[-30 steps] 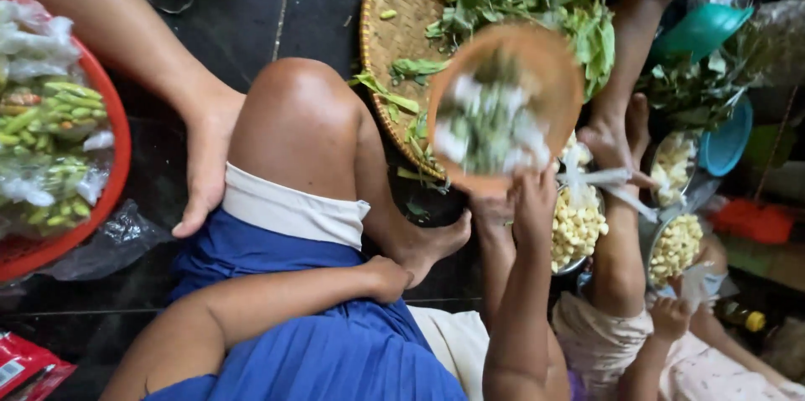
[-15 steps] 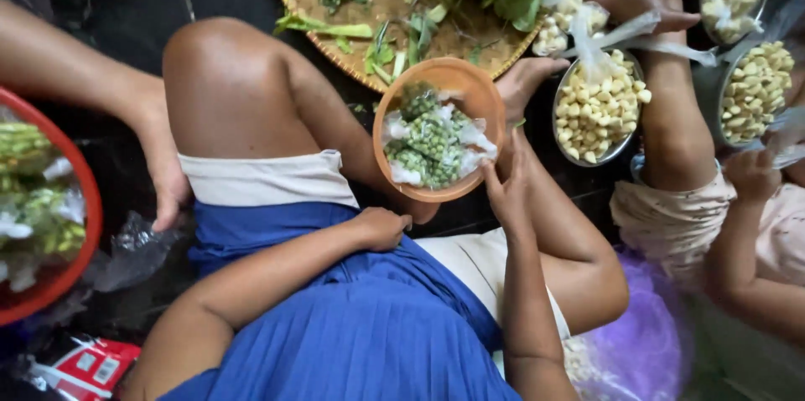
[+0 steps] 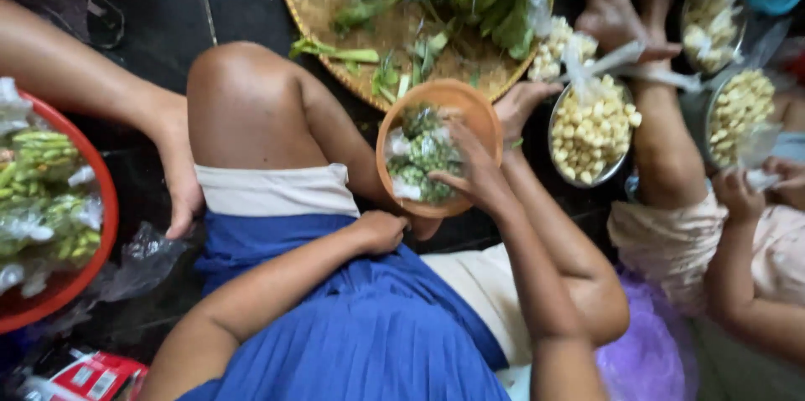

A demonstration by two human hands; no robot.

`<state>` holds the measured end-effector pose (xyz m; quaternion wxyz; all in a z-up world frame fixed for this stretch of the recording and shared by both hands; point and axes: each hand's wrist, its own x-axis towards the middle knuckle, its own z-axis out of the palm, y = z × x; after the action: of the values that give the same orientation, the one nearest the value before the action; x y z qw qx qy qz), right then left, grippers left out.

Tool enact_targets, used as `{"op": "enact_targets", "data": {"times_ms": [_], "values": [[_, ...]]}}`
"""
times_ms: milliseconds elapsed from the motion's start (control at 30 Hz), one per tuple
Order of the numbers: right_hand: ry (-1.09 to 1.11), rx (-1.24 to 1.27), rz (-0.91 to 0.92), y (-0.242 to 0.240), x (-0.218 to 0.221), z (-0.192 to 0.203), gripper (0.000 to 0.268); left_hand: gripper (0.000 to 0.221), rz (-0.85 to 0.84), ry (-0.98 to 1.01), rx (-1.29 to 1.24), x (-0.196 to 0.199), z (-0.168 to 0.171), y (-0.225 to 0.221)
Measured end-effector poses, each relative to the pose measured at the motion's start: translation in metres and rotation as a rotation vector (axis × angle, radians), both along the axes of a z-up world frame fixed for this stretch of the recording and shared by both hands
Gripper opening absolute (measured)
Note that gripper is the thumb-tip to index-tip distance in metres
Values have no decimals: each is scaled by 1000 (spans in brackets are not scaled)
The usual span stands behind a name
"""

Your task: Multiple people sitting on the floor sorting and bagging small green vegetables into plastic bags.

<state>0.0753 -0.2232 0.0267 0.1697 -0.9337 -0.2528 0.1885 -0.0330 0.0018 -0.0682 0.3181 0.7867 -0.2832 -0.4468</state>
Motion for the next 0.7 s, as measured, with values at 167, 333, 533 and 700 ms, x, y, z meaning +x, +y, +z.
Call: {"op": "enact_targets", "data": {"times_ms": [167,333,533,700], "values": [[-403,368,-660,-40,-18,-24,65,40,49,-22,-57,-4,-5,-9],[272,773,-1236,-33,-12,-45,73,40,-44,-84,-16,-1,0,-13],[-55,1162,-1321,-14,20,16,38,47,16,-5,-31,-1,-1,-16],[-256,1367,-656,-10,64,7,55,44,-33,-43,-40,-3,10,-19]]}}
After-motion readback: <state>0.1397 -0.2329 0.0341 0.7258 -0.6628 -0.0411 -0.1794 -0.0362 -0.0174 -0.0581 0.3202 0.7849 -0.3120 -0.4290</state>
